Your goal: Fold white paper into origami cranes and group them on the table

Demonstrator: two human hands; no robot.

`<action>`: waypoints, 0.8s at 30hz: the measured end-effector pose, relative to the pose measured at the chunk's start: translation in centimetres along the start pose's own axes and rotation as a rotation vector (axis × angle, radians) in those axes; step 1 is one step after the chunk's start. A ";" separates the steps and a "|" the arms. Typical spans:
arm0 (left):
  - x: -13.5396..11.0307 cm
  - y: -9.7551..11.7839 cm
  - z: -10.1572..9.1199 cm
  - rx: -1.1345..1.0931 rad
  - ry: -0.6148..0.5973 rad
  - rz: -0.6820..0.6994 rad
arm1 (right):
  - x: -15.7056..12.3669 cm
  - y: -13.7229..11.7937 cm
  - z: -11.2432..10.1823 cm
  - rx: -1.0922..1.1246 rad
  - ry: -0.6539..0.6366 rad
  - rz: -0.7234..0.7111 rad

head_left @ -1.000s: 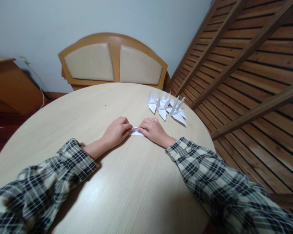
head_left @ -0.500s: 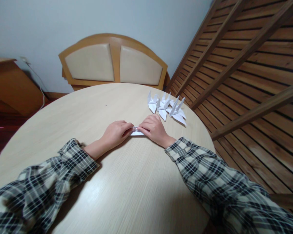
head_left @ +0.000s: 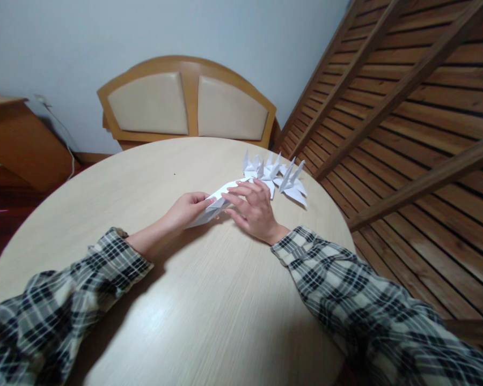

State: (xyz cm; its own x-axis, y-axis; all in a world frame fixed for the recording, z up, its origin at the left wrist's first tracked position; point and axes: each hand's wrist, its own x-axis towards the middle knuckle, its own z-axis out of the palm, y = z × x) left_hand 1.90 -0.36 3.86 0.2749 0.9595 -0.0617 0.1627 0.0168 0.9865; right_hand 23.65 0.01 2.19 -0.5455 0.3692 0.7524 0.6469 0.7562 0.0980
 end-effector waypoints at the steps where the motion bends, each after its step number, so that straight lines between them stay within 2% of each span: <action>1: 0.1 -0.2 0.1 -0.082 -0.018 -0.049 | 0.0 0.0 0.1 -0.009 0.016 -0.019; 4: 0.1 -0.3 0.4 -0.212 -0.052 -0.124 | 0.0 0.0 0.2 -0.026 0.008 -0.031; 10: -0.8 0.7 0.8 -0.231 -0.082 -0.203 | 0.2 -0.1 0.2 -0.029 0.024 -0.027; 17: -0.2 -0.6 0.7 -0.268 -0.158 -0.209 | 0.2 0.0 0.5 0.001 0.051 -0.020; 19: -0.8 -0.1 0.9 -0.257 -0.185 -0.203 | 0.1 -0.1 0.5 0.005 0.073 -0.038; 21: -1.8 0.9 1.1 -0.230 -0.175 -0.140 | 0.1 -0.1 0.4 0.011 0.082 -0.053; 24: -3.0 2.3 1.4 -0.210 -0.204 -0.100 | 0.1 -0.1 0.4 0.019 0.057 -0.053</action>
State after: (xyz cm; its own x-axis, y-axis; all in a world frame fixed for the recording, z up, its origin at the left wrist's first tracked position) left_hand 2.75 -3.62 6.09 0.4552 0.8744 -0.1680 0.0045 0.1865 0.9825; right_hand 23.27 0.15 2.03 -0.5473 0.2977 0.7822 0.6076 0.7841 0.1266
